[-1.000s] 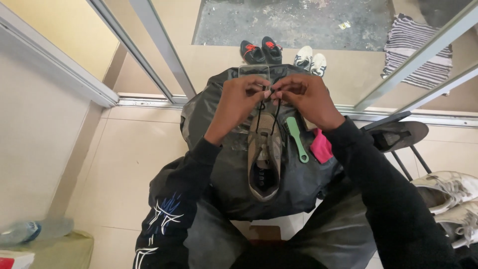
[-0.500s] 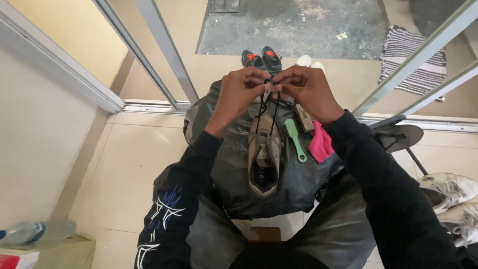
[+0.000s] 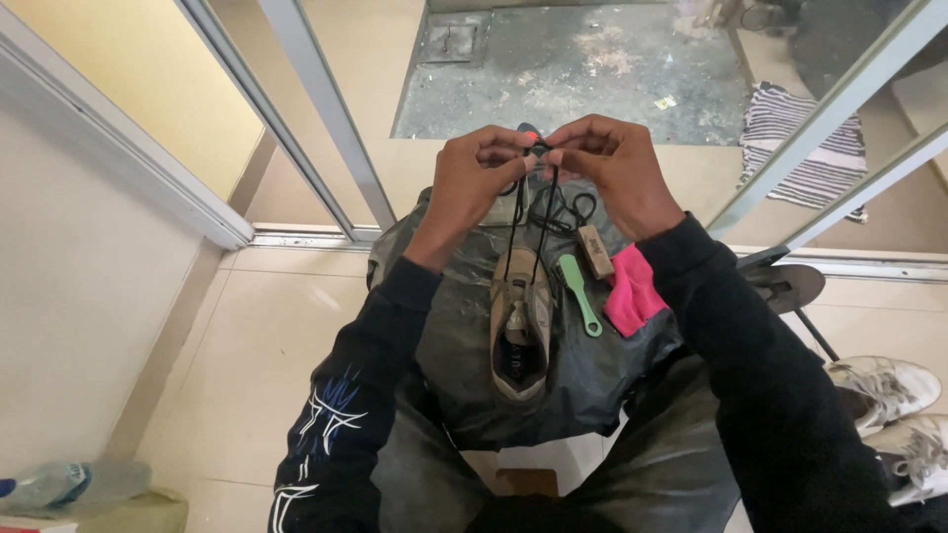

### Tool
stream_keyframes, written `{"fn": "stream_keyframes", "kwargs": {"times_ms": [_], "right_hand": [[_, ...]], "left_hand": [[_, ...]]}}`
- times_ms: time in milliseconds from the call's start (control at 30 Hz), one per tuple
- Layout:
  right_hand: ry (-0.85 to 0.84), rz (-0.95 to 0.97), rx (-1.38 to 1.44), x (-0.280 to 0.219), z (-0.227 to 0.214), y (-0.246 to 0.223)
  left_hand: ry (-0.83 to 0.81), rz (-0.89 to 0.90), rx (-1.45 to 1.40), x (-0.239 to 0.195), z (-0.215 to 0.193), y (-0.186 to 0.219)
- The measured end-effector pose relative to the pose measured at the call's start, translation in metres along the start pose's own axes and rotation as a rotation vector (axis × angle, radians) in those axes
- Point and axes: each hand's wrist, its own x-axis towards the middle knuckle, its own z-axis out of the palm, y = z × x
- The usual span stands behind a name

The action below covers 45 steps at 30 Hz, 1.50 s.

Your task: The person is threading laces through the eyelets of a brown shoe while sitting on the floor.

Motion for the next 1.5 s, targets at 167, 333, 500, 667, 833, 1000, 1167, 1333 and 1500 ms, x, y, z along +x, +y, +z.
{"fn": "stream_keyframes", "kwargs": {"times_ms": [167,333,500,667,833,1000,1167,1333,1500], "right_hand": [[0.036,-0.050,0.001,0.004,0.001,-0.021],[0.043,-0.114,0.014,0.007,-0.001,-0.038],[0.066,-0.206,0.051,0.012,0.000,-0.058],[0.073,-0.291,0.034,0.018,-0.001,-0.070],[0.089,-0.334,0.027,0.014,0.003,-0.083],[0.136,-0.379,0.046,0.010,0.007,-0.093],[0.153,-0.419,0.047,0.007,0.010,-0.097],[0.176,-0.454,0.044,0.000,0.015,-0.108],[0.197,-0.487,-0.012,-0.004,0.016,-0.112]], "left_hand": [[0.005,0.062,-0.020,0.000,0.002,0.019],[0.023,0.153,-0.048,0.004,0.000,0.038],[0.058,0.228,-0.070,0.010,0.001,0.059],[0.088,0.283,-0.064,0.010,0.000,0.081],[0.122,0.305,-0.099,0.006,0.001,0.096],[0.173,0.403,-0.166,-0.004,0.003,0.110],[0.176,0.436,-0.180,-0.010,0.006,0.115],[0.186,0.421,-0.209,-0.017,0.008,0.124],[0.184,0.415,-0.235,-0.020,0.009,0.129]]}}
